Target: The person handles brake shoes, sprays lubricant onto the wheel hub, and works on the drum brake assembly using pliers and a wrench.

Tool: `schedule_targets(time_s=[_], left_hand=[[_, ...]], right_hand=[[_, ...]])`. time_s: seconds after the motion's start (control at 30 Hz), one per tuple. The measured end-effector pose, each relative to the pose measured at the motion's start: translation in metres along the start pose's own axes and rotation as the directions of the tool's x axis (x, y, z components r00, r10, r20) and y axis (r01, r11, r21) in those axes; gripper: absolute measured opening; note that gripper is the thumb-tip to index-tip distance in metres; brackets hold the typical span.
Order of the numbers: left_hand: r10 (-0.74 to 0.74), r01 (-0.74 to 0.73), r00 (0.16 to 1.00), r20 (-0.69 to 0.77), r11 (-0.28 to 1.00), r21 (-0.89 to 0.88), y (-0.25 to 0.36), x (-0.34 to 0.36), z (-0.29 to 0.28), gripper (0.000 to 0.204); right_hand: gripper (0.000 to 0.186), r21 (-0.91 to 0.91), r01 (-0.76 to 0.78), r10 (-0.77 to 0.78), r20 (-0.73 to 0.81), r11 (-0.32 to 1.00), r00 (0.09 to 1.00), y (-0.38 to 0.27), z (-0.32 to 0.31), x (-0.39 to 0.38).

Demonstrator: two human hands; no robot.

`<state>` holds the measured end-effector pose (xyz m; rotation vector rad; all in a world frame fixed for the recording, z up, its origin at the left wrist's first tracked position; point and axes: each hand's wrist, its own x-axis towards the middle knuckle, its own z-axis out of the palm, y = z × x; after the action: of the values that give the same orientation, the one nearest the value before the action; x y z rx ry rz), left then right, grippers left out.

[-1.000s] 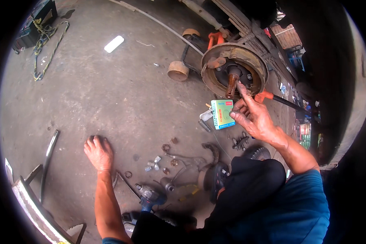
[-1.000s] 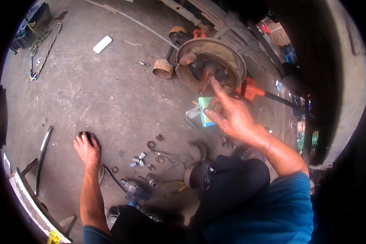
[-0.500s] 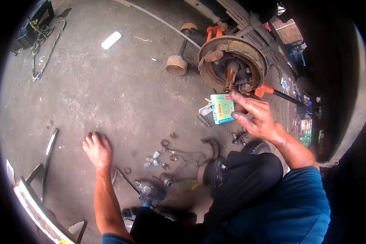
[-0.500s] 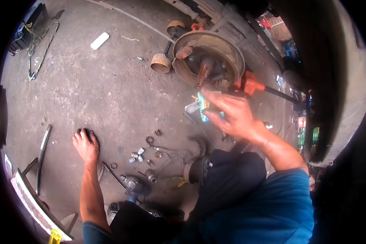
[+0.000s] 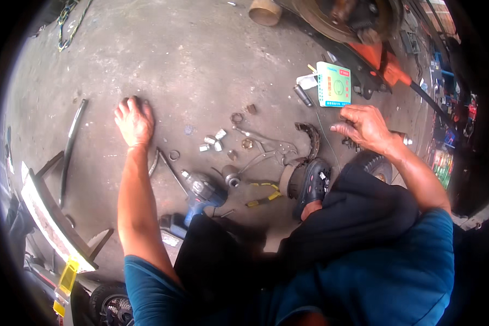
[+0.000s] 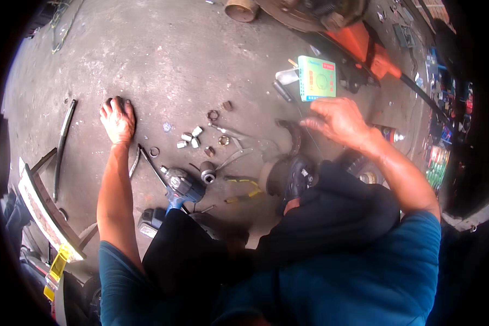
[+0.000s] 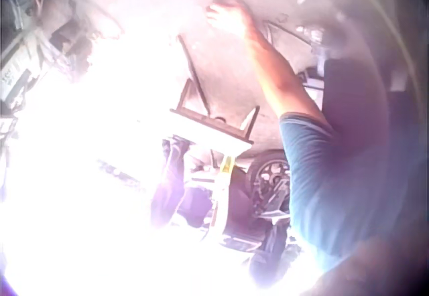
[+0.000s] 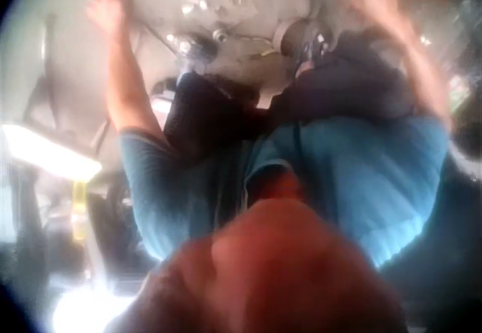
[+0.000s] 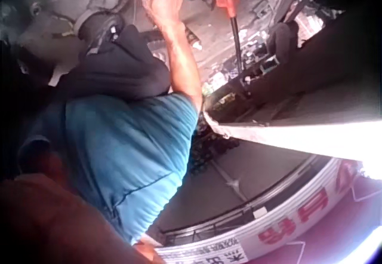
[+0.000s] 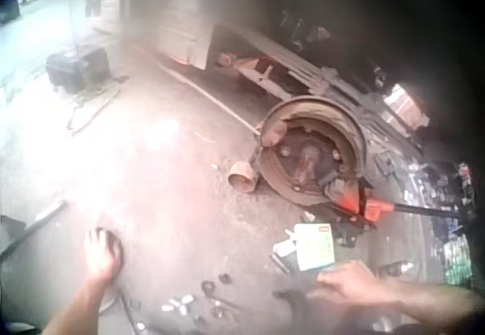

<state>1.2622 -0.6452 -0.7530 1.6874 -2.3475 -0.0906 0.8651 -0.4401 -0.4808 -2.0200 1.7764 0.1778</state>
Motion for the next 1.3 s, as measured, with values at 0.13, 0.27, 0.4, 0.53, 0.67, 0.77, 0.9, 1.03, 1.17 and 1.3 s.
schedule_targets(time_s=[0.13,0.27,0.4,0.53,0.67,0.77,0.9,1.03,1.17,1.3], left_hand=[[-0.018,0.017,0.998,0.057,1.000,0.011,0.003,0.003,-0.004,0.033],[-0.074,0.091,0.968,0.240,0.994,-0.063,0.008,0.003,-0.018,0.040],[-0.092,0.139,0.938,0.334,0.983,-0.119,-0.003,-0.011,-0.033,0.043],[-0.025,0.049,0.957,0.288,0.996,-0.075,0.012,-0.007,-0.056,0.036],[0.155,-0.127,0.960,0.231,0.983,-0.131,0.050,0.002,-0.073,0.029],[0.263,-0.236,0.946,0.188,0.960,-0.150,0.073,0.004,-0.080,0.026],[0.311,-0.290,0.933,0.179,0.948,-0.133,0.083,-0.006,-0.100,0.021],[0.259,-0.238,0.929,0.263,0.965,-0.110,0.104,-0.018,-0.110,0.021],[0.320,-0.282,0.922,0.219,0.941,-0.185,0.100,-0.025,-0.110,0.019],[0.291,-0.260,0.915,0.280,0.955,-0.142,0.086,-0.036,-0.127,0.022]], right_hand=[[0.032,0.171,-0.446,0.455,-0.015,0.879,0.890,0.044,0.067,-0.075],[0.040,0.229,-0.634,0.650,0.009,0.738,0.760,0.043,0.120,-0.141],[0.031,0.370,-0.739,0.778,0.065,0.563,0.625,0.047,0.201,-0.205],[0.038,0.625,-0.777,0.831,0.388,0.081,0.399,0.040,0.230,-0.237],[0.042,0.689,-0.691,0.930,-0.361,0.218,-0.066,0.093,0.188,-0.271],[0.059,0.742,-0.658,0.869,-0.405,0.128,-0.286,0.167,0.160,-0.315],[0.092,0.858,-0.513,0.971,-0.087,-0.040,-0.221,0.216,0.164,-0.302],[0.080,0.958,-0.270,0.986,0.054,-0.095,-0.155,0.246,0.174,-0.295],[0.025,0.758,-0.178,0.740,-0.652,0.627,-0.167,0.311,0.202,-0.320],[0.044,0.829,-0.327,0.768,-0.550,0.454,-0.328,0.346,0.206,-0.297]])
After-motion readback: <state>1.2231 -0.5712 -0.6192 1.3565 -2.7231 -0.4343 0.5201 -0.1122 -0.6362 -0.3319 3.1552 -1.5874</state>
